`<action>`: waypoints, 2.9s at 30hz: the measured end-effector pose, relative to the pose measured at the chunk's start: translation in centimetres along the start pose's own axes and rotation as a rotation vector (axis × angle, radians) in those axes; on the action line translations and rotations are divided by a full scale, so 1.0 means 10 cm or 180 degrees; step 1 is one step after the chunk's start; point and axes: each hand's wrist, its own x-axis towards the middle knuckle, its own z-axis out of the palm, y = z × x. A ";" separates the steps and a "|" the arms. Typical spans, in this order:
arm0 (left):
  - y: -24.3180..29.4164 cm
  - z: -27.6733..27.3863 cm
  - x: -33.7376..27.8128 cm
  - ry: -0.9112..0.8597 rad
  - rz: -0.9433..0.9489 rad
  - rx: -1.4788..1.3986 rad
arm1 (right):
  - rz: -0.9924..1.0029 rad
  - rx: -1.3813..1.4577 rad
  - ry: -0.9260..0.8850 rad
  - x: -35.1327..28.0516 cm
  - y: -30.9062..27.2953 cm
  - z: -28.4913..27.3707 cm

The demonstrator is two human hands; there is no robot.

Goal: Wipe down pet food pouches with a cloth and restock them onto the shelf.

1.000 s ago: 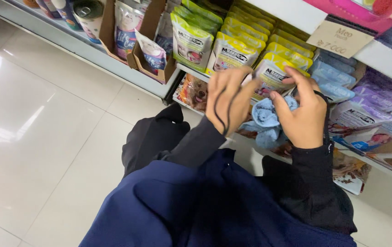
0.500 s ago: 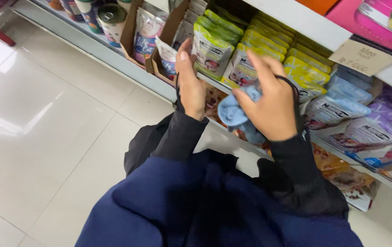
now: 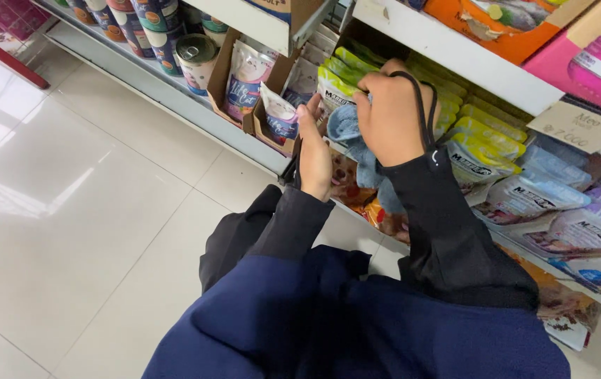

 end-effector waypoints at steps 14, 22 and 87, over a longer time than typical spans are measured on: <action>0.03 -0.06 0.03 -0.0218 -0.0192 -0.0191 | -0.0177 0.0761 0.1084 -0.38 -0.19 -0.21; 0.37 0.12 -0.29 -0.0569 -0.0066 -0.0675 | 0.0239 0.1195 0.1331 -0.99 -0.23 -0.89; -0.10 1.80 -0.08 -0.1001 0.3307 0.3545 | 0.1886 0.1000 -0.1395 -1.64 0.98 -1.62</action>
